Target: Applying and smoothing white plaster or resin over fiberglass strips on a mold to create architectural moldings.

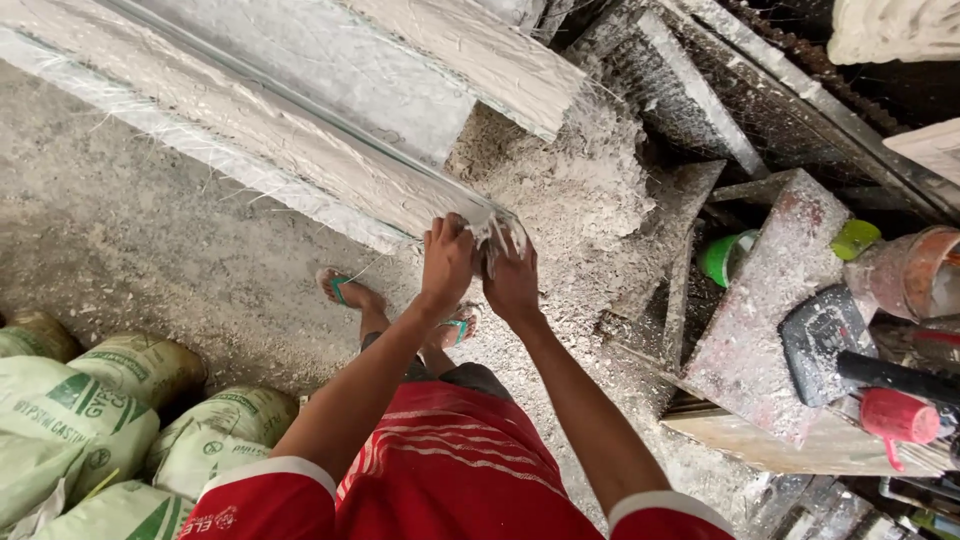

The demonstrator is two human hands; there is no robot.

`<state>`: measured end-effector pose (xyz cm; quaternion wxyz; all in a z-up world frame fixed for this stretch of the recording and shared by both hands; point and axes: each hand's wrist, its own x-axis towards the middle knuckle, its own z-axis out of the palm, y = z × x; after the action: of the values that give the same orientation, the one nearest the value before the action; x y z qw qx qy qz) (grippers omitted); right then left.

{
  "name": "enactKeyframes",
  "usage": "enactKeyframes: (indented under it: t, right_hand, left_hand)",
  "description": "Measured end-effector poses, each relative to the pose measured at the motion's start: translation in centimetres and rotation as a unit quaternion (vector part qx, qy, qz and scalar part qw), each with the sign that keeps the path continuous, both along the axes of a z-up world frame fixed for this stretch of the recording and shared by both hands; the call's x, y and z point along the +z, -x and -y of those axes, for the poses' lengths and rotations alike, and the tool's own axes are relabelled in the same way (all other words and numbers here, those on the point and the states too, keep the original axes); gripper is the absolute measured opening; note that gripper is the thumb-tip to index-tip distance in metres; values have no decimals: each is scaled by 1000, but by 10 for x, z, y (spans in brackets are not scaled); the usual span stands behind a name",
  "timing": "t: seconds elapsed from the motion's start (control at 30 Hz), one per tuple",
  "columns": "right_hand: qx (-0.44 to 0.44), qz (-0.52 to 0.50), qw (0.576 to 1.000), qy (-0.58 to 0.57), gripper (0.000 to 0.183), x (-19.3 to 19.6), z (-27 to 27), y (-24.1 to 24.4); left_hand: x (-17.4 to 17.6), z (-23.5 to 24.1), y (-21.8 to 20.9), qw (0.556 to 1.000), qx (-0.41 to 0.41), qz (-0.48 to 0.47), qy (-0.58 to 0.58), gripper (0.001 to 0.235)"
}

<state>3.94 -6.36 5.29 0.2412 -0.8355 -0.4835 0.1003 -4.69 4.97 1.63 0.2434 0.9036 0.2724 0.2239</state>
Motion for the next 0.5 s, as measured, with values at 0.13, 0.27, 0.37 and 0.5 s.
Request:
enactKeyframes:
  t: [0.13, 0.27, 0.37, 0.5]
  right_hand:
    - [-75, 110, 990, -35, 37, -28, -3, 6]
    - [-93, 68, 990, -76, 30, -43, -1, 6]
    - [-152, -54, 981, -103, 28, -135, 12, -5]
    - [-206, -140, 960, -124, 28, -98, 10, -11]
  left_hand:
    - [38, -25, 14, 994, 102, -35, 6, 20]
    - [97, -32, 16, 786, -160, -520, -293, 33]
    - [56, -7, 41, 960, -127, -78, -235, 28]
    - [48, -8, 43, 965, -124, -100, -207, 29]
